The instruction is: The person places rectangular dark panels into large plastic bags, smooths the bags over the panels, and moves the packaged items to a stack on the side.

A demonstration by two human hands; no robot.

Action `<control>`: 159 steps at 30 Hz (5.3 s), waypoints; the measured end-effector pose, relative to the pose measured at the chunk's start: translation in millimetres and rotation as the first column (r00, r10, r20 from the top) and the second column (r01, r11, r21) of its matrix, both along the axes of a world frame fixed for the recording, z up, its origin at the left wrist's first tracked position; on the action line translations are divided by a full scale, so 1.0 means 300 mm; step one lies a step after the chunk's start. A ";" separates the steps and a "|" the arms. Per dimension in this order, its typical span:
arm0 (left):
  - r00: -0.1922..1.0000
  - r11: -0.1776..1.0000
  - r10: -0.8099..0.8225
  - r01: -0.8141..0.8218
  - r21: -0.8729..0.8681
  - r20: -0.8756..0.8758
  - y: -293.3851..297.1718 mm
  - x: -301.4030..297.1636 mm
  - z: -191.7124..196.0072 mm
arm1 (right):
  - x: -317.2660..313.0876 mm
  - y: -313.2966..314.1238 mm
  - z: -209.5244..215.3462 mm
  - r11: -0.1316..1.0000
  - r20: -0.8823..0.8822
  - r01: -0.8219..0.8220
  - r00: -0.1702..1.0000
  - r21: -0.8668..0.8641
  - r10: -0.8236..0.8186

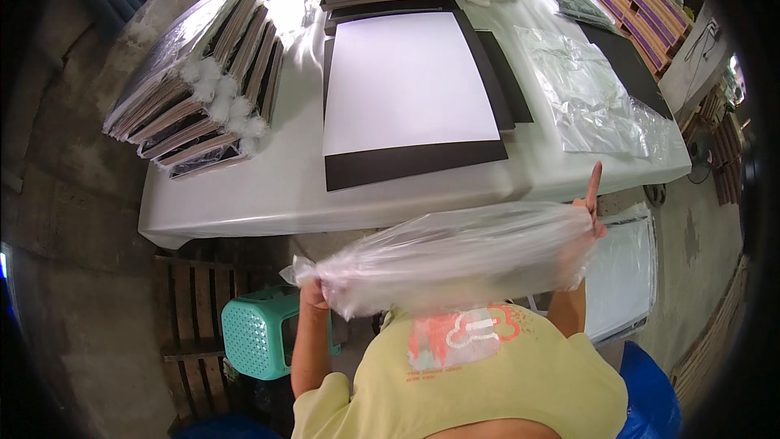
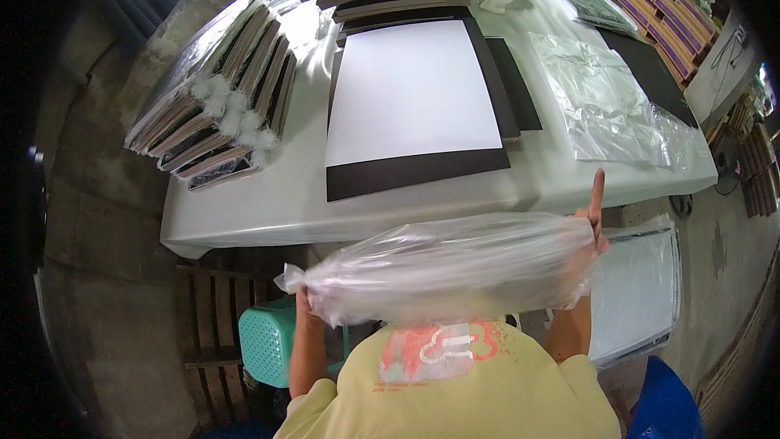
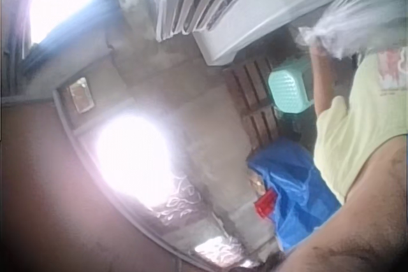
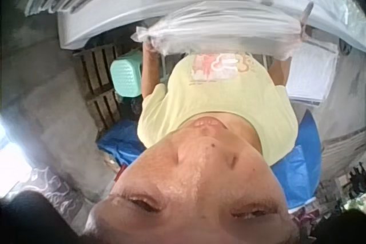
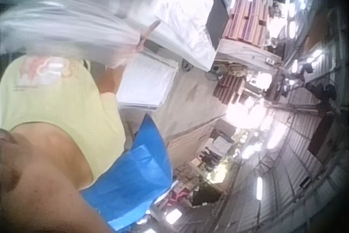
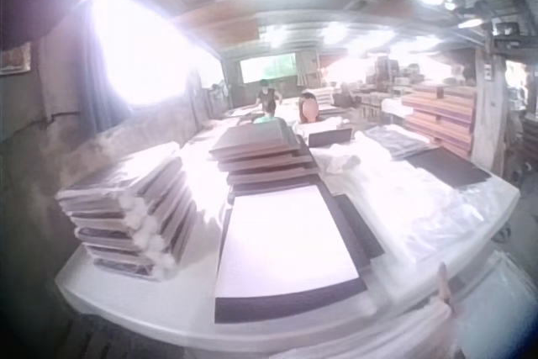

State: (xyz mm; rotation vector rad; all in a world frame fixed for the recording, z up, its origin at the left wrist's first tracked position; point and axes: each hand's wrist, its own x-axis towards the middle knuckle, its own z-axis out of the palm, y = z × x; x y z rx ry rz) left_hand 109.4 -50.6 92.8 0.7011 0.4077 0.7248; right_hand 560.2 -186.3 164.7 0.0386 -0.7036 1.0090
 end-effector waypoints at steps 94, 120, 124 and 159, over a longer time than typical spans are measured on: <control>0.223 0.181 0.964 -0.140 0.974 -0.147 0.755 0.313 0.575 | 0.154 0.634 0.336 0.307 0.867 0.928 -0.033 0.212 -0.498; 0.174 0.357 0.888 0.322 0.877 -0.425 0.301 0.286 0.114 | 0.008 0.228 -0.095 0.103 0.911 0.930 -0.367 0.354 0.186; -0.001 0.375 0.919 0.312 0.873 -0.394 0.225 0.261 0.090 | -0.005 0.129 -0.101 -0.017 0.894 0.895 -0.444 0.446 0.053; 0.602 0.808 0.110 0.409 0.425 -0.791 -0.127 -0.004 -0.170 | -0.089 -0.296 -0.155 0.226 0.892 0.866 0.411 -0.447 0.189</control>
